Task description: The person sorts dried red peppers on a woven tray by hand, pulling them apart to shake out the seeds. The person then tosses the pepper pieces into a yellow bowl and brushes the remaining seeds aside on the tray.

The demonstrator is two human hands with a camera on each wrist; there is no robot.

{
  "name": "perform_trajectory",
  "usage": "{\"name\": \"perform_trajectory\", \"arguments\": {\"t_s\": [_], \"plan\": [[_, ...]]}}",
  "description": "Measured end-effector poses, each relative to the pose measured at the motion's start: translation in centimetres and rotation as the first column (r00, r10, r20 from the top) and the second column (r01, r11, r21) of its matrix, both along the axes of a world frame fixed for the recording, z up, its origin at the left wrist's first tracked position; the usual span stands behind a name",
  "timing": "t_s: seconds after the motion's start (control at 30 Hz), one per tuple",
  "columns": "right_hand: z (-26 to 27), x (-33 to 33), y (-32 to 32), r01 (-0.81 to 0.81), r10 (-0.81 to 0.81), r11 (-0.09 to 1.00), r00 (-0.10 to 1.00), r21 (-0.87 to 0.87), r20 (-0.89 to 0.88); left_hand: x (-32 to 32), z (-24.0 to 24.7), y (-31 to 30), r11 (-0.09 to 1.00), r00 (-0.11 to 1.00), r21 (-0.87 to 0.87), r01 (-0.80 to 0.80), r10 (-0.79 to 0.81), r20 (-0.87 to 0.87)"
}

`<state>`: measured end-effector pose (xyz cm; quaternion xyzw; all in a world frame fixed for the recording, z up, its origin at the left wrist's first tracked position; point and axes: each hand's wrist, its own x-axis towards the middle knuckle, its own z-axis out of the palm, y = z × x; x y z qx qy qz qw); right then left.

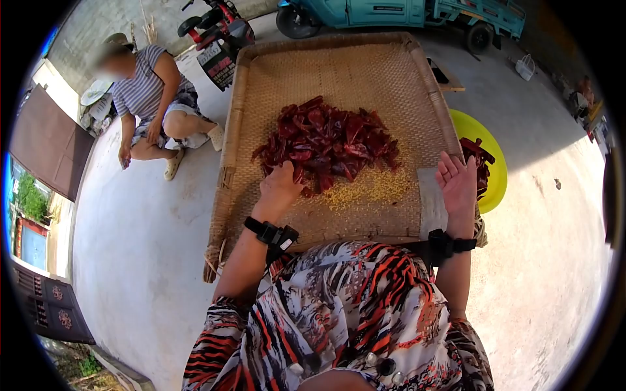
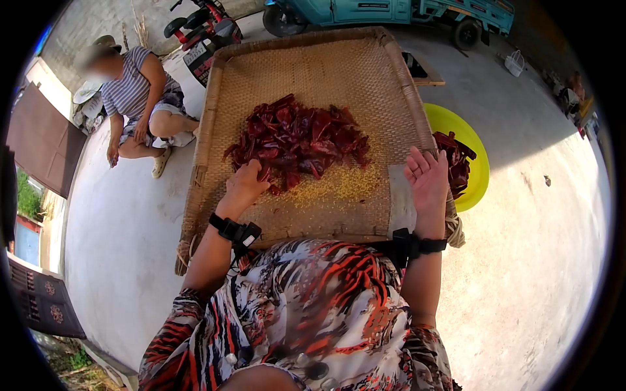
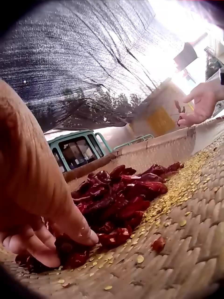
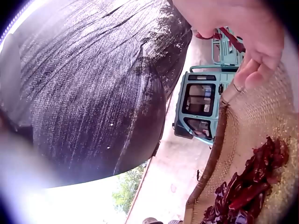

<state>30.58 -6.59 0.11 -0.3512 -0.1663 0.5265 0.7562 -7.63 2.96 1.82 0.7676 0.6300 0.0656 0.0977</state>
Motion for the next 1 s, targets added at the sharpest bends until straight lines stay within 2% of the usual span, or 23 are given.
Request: {"name": "perform_trajectory", "arguments": {"t_s": [0.03,0.13,0.17,0.23,0.33,0.43,0.53,0.6,0.7,0.83,0.93,1.0], "plan": [[-0.5,0.0,-0.1,-0.051,0.051,0.998,0.999,-0.031,0.0,0.0,-0.1,0.1,1.0,1.0,0.004,0.014,-0.014,0.021],[-1.6,-2.5,0.0,-0.164,0.188,0.98,0.95,-0.112,0.248,1.0,0.9,-0.8,0.996,0.992,0.072,0.058,-0.066,0.106],[-1.5,-3.6,0.1,-0.214,0.248,0.968,0.895,-0.13,0.37,1.4,1.3,-1.4,0.99,0.98,0.084,0.11,-0.122,0.158],[-0.5,-5.9,0.5,-0.304,0.349,0.936,0.73,-0.179,0.588,2.4,1.8,-2.2,0.97,0.938,0.12,0.209,-0.234,0.255],[0.8,-8.6,0.8,-0.447,0.443,0.857,0.385,-0.256,0.809,3.7,1.7,-2.6,0.921,0.877,0.031,0.389,-0.38,0.294],[0.6,-10.5,0.8,-0.521,0.406,0.831,0.329,-0.194,0.853,4.8,0.3,-2.9,0.865,0.82,0.012,0.502,-0.48,0.313],[-0.8,-9.6,1.1,-0.493,0.237,0.847,0.013,-0.2,0.971,5.4,-1.2,-2.7,0.831,0.774,0.03,0.555,-0.53,0.346],[-1.6,-9.3,1.3,-0.511,0.329,0.83,0.128,-0.223,0.935,5.6,-0.7,-2.8,0.795,0.725,0.003,0.607,-0.555,0.408],[-2.0,-9.0,1.1,-0.498,0.452,0.817,0.241,-0.29,0.859,6.0,1.0,-3.0,0.795,0.717,-0.143,0.59,-0.434,0.545],[-1.3,-8.6,0.4,-0.395,0.535,0.83,0.367,-0.394,0.761,6.0,0.3,-1.4,0.872,0.75,-0.021,0.49,-0.409,0.52],[-2.2,-6.3,1.0,-0.21,0.402,0.915,0.56,-0.346,0.725,6.3,0.7,-0.8,0.921,0.796,-0.031,0.388,-0.318,0.515],[-1.4,-4.5,1.1,-0.094,0.224,0.968,0.739,-0.233,0.635,6.1,0.5,-0.6,0.916,0.816,-0.025,0.401,-0.344,0.465]]}}
